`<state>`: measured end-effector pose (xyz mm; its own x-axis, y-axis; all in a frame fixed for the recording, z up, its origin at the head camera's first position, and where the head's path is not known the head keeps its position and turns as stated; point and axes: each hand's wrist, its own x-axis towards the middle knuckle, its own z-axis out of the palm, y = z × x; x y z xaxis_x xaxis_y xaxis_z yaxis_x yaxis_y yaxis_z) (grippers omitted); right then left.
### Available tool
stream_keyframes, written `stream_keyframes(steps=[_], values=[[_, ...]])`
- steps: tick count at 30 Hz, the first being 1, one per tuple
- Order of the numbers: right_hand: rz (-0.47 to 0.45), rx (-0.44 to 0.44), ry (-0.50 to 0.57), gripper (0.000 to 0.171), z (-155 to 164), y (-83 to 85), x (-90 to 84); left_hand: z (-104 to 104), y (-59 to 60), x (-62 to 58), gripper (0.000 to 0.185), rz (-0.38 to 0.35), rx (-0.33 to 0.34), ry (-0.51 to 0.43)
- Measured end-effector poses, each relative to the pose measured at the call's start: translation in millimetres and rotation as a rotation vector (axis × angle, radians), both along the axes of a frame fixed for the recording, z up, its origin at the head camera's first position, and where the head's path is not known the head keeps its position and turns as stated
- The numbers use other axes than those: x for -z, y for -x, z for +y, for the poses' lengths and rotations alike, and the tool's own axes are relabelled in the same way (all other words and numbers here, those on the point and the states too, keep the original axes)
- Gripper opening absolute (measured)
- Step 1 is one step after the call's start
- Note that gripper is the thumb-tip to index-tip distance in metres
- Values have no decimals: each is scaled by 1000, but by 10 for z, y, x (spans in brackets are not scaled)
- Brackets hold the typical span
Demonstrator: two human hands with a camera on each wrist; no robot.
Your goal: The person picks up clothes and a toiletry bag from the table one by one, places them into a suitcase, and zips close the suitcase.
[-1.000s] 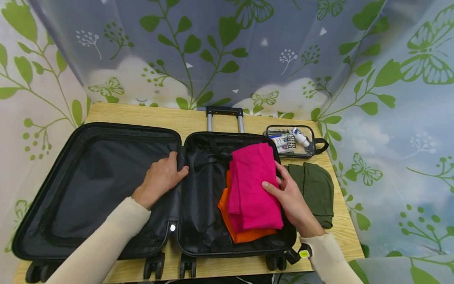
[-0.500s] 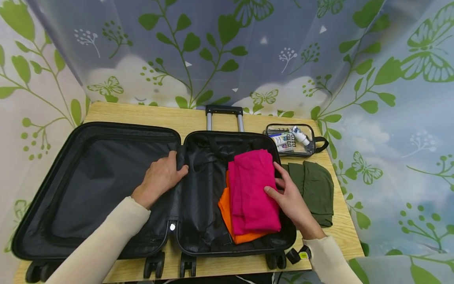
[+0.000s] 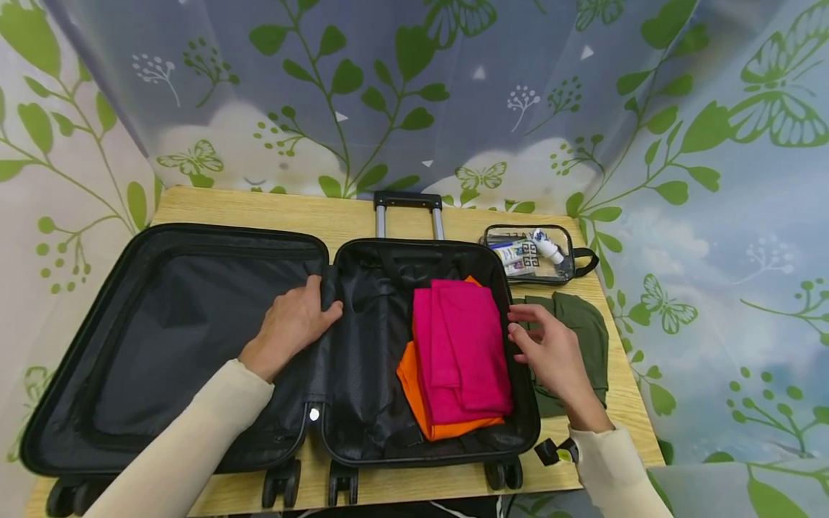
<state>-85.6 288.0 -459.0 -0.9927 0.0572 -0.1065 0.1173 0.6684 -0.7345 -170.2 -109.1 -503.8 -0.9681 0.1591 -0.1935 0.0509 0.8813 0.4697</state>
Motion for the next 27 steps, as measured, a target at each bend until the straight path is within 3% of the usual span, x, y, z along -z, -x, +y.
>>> stream_keyframes(steps=[11,14,18,21,27], values=[[-53,-2,89,39,115,-14,10,-9,20,26,70,-6,-10,10],[-59,3,106,41,161,-17,10,-24,49,77,72,-12,-10,11],[-61,14,125,42,226,-20,12,-61,134,278,76,3,-6,15],[-68,27,139,45,277,-24,11,-73,168,361,78,2,-5,13],[-97,53,165,49,390,-24,24,-71,174,374,78,-3,-15,10]])
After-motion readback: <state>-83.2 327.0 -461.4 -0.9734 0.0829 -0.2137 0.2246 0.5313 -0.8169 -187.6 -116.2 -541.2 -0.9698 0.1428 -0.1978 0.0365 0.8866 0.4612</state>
